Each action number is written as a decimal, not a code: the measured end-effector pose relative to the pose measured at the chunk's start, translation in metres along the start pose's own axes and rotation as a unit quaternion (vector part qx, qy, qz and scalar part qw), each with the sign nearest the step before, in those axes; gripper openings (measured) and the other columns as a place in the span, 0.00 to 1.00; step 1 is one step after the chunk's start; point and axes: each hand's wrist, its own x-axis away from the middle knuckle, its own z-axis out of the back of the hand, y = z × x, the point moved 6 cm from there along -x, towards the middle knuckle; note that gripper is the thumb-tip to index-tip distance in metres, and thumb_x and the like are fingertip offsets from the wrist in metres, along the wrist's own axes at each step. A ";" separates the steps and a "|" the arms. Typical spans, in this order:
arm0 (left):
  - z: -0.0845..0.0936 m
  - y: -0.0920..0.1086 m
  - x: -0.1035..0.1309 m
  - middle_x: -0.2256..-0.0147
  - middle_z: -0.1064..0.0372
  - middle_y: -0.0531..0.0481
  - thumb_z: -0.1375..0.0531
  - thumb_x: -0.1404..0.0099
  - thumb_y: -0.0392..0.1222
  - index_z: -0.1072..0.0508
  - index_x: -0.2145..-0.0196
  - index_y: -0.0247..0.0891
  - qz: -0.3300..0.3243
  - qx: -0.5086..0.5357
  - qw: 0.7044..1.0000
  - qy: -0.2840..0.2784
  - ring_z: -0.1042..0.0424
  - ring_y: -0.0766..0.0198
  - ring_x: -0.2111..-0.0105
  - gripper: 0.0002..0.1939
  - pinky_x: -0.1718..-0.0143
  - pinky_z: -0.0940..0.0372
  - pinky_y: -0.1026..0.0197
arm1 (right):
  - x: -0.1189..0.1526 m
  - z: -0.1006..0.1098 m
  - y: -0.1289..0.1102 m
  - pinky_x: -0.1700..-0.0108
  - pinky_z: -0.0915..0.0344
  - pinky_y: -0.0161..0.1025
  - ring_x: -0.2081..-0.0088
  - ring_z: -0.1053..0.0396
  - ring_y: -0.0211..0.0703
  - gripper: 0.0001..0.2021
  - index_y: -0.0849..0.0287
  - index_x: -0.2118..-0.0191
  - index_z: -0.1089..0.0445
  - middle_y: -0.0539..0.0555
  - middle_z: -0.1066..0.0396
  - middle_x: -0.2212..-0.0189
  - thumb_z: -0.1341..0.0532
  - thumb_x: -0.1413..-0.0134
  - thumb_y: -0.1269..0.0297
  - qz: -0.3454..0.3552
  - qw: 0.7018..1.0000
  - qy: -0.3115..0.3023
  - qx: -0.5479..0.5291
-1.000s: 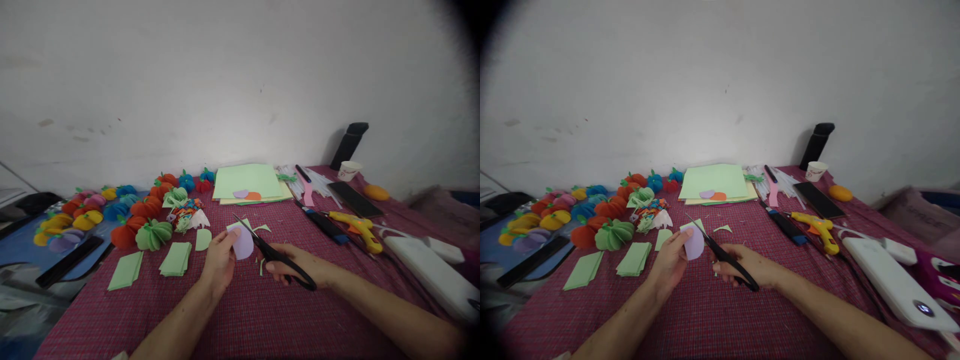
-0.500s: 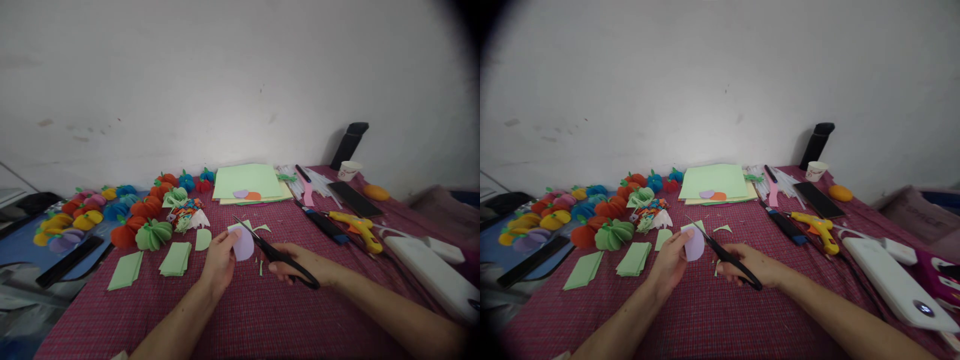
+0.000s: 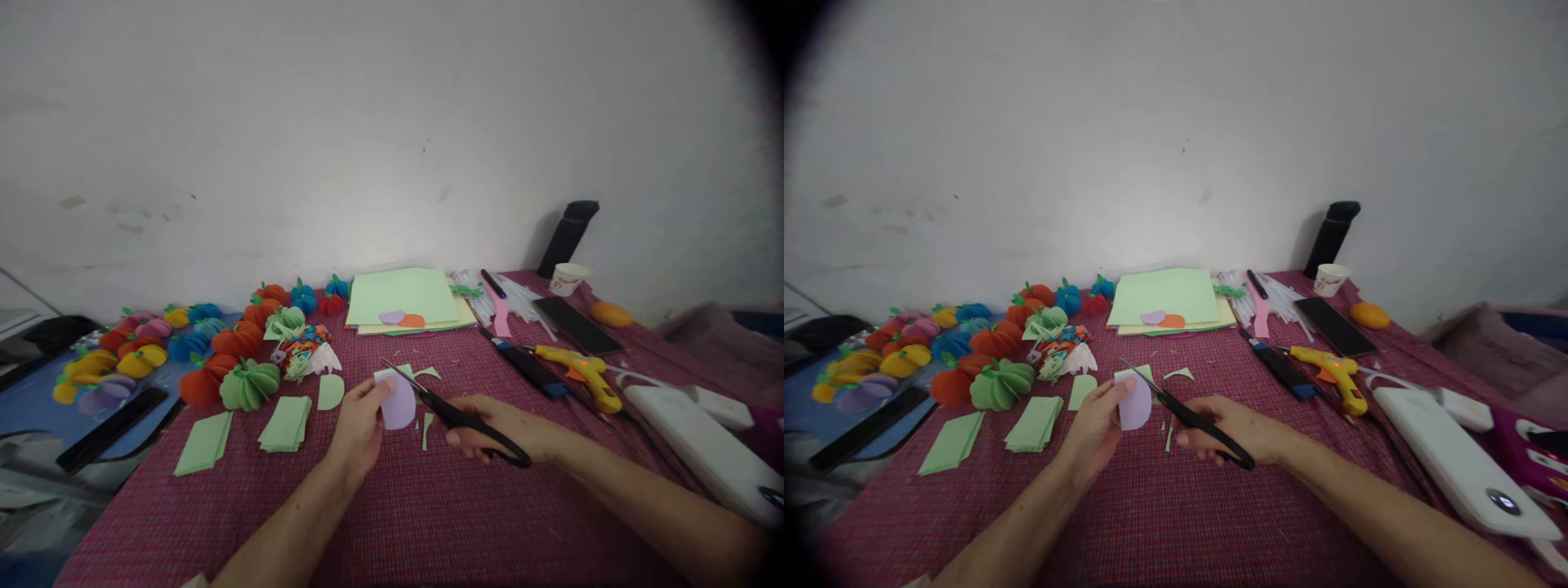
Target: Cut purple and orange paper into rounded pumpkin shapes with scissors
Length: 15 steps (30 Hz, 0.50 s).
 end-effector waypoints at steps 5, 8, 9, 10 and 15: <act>0.001 -0.002 0.001 0.78 0.30 0.50 0.36 0.53 0.39 0.28 0.74 0.31 0.006 -0.007 1.000 -0.005 0.33 0.68 0.79 0.09 0.76 0.40 0.66 | 0.002 0.003 -0.001 0.80 0.43 0.27 0.81 0.42 0.29 0.17 0.62 0.62 0.34 0.46 0.40 0.80 0.41 0.54 0.54 0.000 1.000 -0.015 0.013; 0.001 -0.003 0.001 0.79 0.30 0.51 0.36 0.54 0.39 0.28 0.75 0.32 0.013 -0.013 1.000 -0.010 0.34 0.69 0.80 0.09 0.76 0.40 0.66 | 0.005 0.007 -0.001 0.80 0.43 0.27 0.81 0.42 0.29 0.18 0.62 0.60 0.35 0.47 0.40 0.79 0.41 0.54 0.54 -0.007 0.999 -0.020 0.029; 0.000 -0.003 0.001 0.79 0.30 0.51 0.36 0.54 0.39 0.28 0.75 0.32 0.015 -0.015 1.000 -0.010 0.34 0.69 0.80 0.09 0.77 0.41 0.66 | 0.006 0.008 -0.001 0.80 0.44 0.27 0.81 0.42 0.29 0.18 0.62 0.60 0.35 0.47 0.40 0.79 0.41 0.54 0.54 -0.010 0.999 -0.023 0.035; 0.000 -0.003 0.001 0.79 0.30 0.51 0.35 0.55 0.40 0.28 0.75 0.32 0.018 -0.017 1.000 -0.010 0.34 0.69 0.80 0.09 0.77 0.41 0.66 | 0.007 0.009 -0.001 0.80 0.44 0.27 0.80 0.42 0.29 0.18 0.62 0.60 0.35 0.47 0.40 0.78 0.41 0.54 0.54 -0.014 0.999 -0.025 0.038; -0.001 -0.005 0.001 0.80 0.31 0.51 0.35 0.56 0.40 0.27 0.76 0.32 0.026 -0.028 0.999 -0.008 0.35 0.69 0.80 0.09 0.77 0.42 0.67 | 0.012 0.010 -0.004 0.79 0.43 0.28 0.79 0.43 0.29 0.19 0.62 0.58 0.37 0.47 0.41 0.77 0.41 0.53 0.54 -0.027 0.998 -0.044 0.044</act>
